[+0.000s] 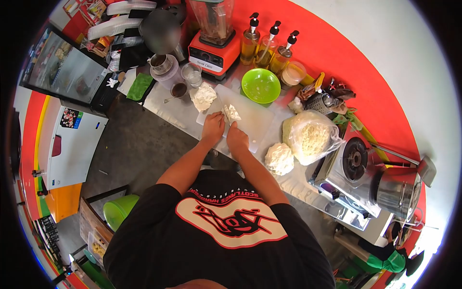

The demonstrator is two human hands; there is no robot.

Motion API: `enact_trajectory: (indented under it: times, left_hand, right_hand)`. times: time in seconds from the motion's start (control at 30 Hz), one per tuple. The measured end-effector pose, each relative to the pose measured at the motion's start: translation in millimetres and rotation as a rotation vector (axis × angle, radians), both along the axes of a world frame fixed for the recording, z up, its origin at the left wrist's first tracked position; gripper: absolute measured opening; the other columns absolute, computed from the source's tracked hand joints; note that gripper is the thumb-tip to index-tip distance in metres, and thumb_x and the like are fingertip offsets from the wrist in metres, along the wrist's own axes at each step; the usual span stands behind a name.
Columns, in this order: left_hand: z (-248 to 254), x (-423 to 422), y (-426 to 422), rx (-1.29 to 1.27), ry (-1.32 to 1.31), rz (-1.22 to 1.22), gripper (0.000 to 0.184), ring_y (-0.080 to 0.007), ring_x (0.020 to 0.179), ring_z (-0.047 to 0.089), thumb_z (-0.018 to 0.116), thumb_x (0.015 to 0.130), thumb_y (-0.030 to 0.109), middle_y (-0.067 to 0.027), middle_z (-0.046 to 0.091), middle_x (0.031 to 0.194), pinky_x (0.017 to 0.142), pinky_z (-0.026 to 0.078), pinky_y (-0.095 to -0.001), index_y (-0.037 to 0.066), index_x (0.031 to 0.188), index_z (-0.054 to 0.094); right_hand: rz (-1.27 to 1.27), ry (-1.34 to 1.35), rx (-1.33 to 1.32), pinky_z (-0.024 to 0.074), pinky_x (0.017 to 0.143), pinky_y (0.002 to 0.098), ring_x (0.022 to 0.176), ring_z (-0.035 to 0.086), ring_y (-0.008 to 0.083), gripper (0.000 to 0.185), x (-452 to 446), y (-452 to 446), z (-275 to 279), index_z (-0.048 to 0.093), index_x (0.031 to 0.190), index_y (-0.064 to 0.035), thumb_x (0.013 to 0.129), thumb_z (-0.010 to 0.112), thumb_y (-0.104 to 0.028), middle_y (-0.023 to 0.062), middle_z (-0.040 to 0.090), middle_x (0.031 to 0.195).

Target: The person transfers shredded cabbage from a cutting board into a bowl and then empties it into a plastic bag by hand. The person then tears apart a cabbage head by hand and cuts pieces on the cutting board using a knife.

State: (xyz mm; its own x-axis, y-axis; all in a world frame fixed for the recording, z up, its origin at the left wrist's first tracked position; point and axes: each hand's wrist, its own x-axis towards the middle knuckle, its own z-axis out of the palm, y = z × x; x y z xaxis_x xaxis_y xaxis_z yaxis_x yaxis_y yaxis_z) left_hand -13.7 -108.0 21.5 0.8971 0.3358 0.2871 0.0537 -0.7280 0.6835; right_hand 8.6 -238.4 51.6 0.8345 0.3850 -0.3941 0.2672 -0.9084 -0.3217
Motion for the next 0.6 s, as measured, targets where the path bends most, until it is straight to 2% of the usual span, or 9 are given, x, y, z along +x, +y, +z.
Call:
enact_trajectory:
  times: [0.1,0.3,0.4,0.47,0.6]
  left_hand:
    - [0,-6,3,-0.046,-0.018,-0.015,0.018,-0.0391,0.105,0.062,0.063,0.088,0.003,-0.0161,0.070,0.116,0.097,0.049,-0.0449,0.000,0.103,0.073]
    - [-19,-3,15,-0.156,-0.040,-0.072,0.022,-0.0344,0.102,0.066,0.063,0.087,-0.001,-0.0169,0.067,0.123,0.082,0.057,-0.0387,-0.002,0.108,0.070]
    - [-17,0,15,-0.199,-0.072,-0.098,0.022,-0.0321,0.094,0.069,0.066,0.086,-0.002,-0.0169,0.066,0.120,0.076,0.059,-0.0355,-0.003,0.107,0.070]
    - [5,-1,10,-0.344,0.047,-0.037,0.020,-0.0357,0.091,0.066,0.067,0.082,-0.003,-0.0150,0.067,0.107,0.082,0.055,-0.0423,-0.001,0.102,0.069]
    - [-11,7,12,-0.257,0.019,-0.018,0.019,-0.0366,0.087,0.067,0.068,0.080,-0.002,-0.0155,0.065,0.101,0.078,0.055,-0.0419,-0.001,0.099,0.069]
  right_hand:
    - [-0.022,0.002,0.034,0.0560,0.084,0.0529,0.092,0.071,0.0445,0.029,-1,-1,6,0.042,0.114,-0.0022,0.105,0.043,-0.030,0.0283,0.071,0.095]
    - [-0.045,-0.011,0.047,0.0546,0.085,0.0547,0.093,0.069,0.0488,0.032,-7,-11,16,0.042,0.113,-0.0016,0.105,0.044,-0.033,0.0300,0.070,0.095]
    - [-0.049,-0.017,0.080,0.0544,0.084,0.0560,0.091,0.069,0.0492,0.033,-12,-10,22,0.042,0.113,-0.0012,0.105,0.044,-0.033,0.0305,0.070,0.094]
    - [-0.022,-0.002,0.055,0.0552,0.084,0.0545,0.091,0.070,0.0468,0.031,-16,-7,28,0.042,0.114,-0.0031,0.106,0.042,-0.033,0.0278,0.071,0.094]
    - [0.010,-0.013,0.054,0.0557,0.084,0.0536,0.090,0.070,0.0467,0.031,-21,-5,28,0.042,0.114,-0.0026,0.106,0.042,-0.032,0.0277,0.071,0.093]
